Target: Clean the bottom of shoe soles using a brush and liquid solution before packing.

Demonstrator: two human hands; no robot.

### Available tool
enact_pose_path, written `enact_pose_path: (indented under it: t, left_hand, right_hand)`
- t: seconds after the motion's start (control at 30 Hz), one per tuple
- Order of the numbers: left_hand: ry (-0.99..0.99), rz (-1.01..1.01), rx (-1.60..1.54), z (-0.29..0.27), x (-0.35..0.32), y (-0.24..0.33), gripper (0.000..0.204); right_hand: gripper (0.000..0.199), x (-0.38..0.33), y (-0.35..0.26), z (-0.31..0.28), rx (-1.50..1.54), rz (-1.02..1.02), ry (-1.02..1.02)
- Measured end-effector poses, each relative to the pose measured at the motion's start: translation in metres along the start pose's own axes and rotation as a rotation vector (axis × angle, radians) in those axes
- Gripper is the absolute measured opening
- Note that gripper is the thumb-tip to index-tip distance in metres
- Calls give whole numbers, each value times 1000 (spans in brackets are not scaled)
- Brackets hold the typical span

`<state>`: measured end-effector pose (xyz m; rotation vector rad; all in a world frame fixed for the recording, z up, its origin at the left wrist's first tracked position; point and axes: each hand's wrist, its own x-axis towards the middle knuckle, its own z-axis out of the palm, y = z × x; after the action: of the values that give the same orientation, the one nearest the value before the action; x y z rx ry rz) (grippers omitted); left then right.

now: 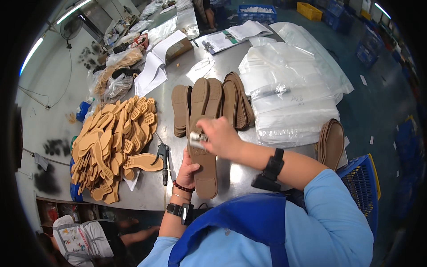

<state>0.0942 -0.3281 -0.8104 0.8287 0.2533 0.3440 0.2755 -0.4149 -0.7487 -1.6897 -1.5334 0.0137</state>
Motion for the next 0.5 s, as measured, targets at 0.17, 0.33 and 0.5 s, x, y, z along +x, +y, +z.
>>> enact_pose_path:
  t: [0.17, 0.33, 0.5]
  left_hand:
    - [38, 35, -89, 0, -5, 5, 64]
    - [-10, 73, -157, 16, -10, 13, 68]
    - [-56, 50, -197, 14, -15, 13, 71]
  right_hand:
    - [46, -13, -7, -13, 138, 72, -66]
    - [44, 5, 33, -37, 394, 475, 283]
    - [39, -1, 10, -34, 120, 52, 407]
